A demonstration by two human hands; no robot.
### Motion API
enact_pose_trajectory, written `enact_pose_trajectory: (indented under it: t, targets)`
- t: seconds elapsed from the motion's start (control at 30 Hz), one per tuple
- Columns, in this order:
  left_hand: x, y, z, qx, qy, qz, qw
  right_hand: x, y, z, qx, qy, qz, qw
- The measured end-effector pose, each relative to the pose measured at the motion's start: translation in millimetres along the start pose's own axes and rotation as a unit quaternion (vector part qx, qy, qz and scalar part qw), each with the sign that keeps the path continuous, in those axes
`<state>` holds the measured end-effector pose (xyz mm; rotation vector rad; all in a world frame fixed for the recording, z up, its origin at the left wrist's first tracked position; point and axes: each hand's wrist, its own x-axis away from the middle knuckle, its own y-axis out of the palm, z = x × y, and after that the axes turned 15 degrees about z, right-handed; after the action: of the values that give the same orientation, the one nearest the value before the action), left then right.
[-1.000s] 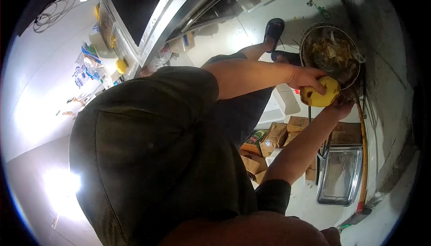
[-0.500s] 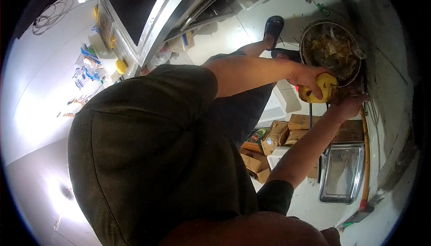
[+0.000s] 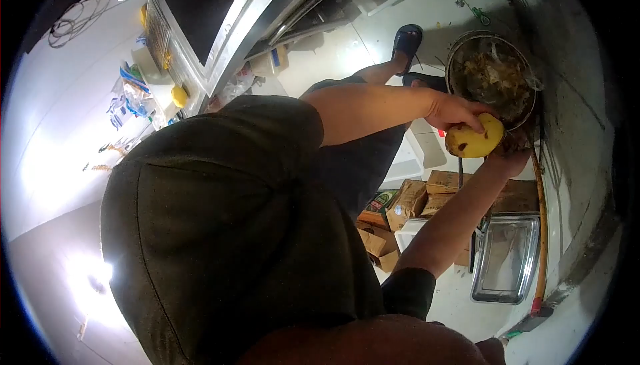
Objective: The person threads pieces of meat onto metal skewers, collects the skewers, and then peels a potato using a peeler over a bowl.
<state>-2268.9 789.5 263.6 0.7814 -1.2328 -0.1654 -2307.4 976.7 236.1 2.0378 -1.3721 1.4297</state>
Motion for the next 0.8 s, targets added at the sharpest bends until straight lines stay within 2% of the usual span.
enact_pose_trajectory:
  t: [0.1,0.2,0.3,0.37,0.4,0.47,0.57,0.67,0.7,0.73,0.77,0.8]
  targets:
    - [4.4,-1.7,-6.4,0.009,0.044,-0.027,0.999,-14.8,-10.0,-1.4,-0.023,0.029,-0.060,0.998]
    - [1.5,-1.7,-11.7,0.005,0.069,-0.023,0.997,-16.3,-4.0,4.9,-0.061,0.045,0.002,0.997]
    - [0.2,0.5,-12.1,0.026,0.005,0.069,0.997,-26.4,-8.4,7.1,0.030,-0.030,-0.002,0.999]
    - [2.7,0.4,-8.4,0.026,-0.030,0.092,0.995,11.9,0.1,2.7,0.010,-0.042,-0.027,0.999]
    - [3.3,0.0,-6.9,0.026,-0.048,0.103,0.993,9.6,-3.0,2.0,0.025,-0.079,-0.042,0.996]
    - [-6.3,-4.2,-13.3,0.048,-0.017,0.088,0.995,-24.9,-19.3,3.2,0.077,-0.183,-0.073,0.977]
    - [-7.8,-1.5,-12.2,0.051,-0.001,0.090,0.995,-29.9,-22.3,4.8,0.169,-0.352,-0.086,0.916]
    - [-3.8,-0.9,-11.6,0.032,-0.009,0.067,0.997,1.0,-12.7,2.0,0.248,-0.497,-0.079,0.828]
    - [-2.8,-2.9,-11.2,0.022,-0.014,0.054,0.998,-6.5,-13.1,-0.3,0.329,-0.552,-0.059,0.764]
    - [-9.3,-14.1,-20.2,-0.066,0.132,0.025,0.989,-14.0,-13.5,-2.6,0.400,-0.604,-0.033,0.689]
    - [-21.8,-32.0,-37.3,-0.153,0.275,-0.006,0.949,-54.1,-18.1,-16.7,0.516,-0.646,0.012,0.562]
    - [-22.3,-33.2,-41.0,-0.154,0.274,0.000,0.949,-95.0,-24.7,-31.5,0.616,-0.667,0.057,0.415]
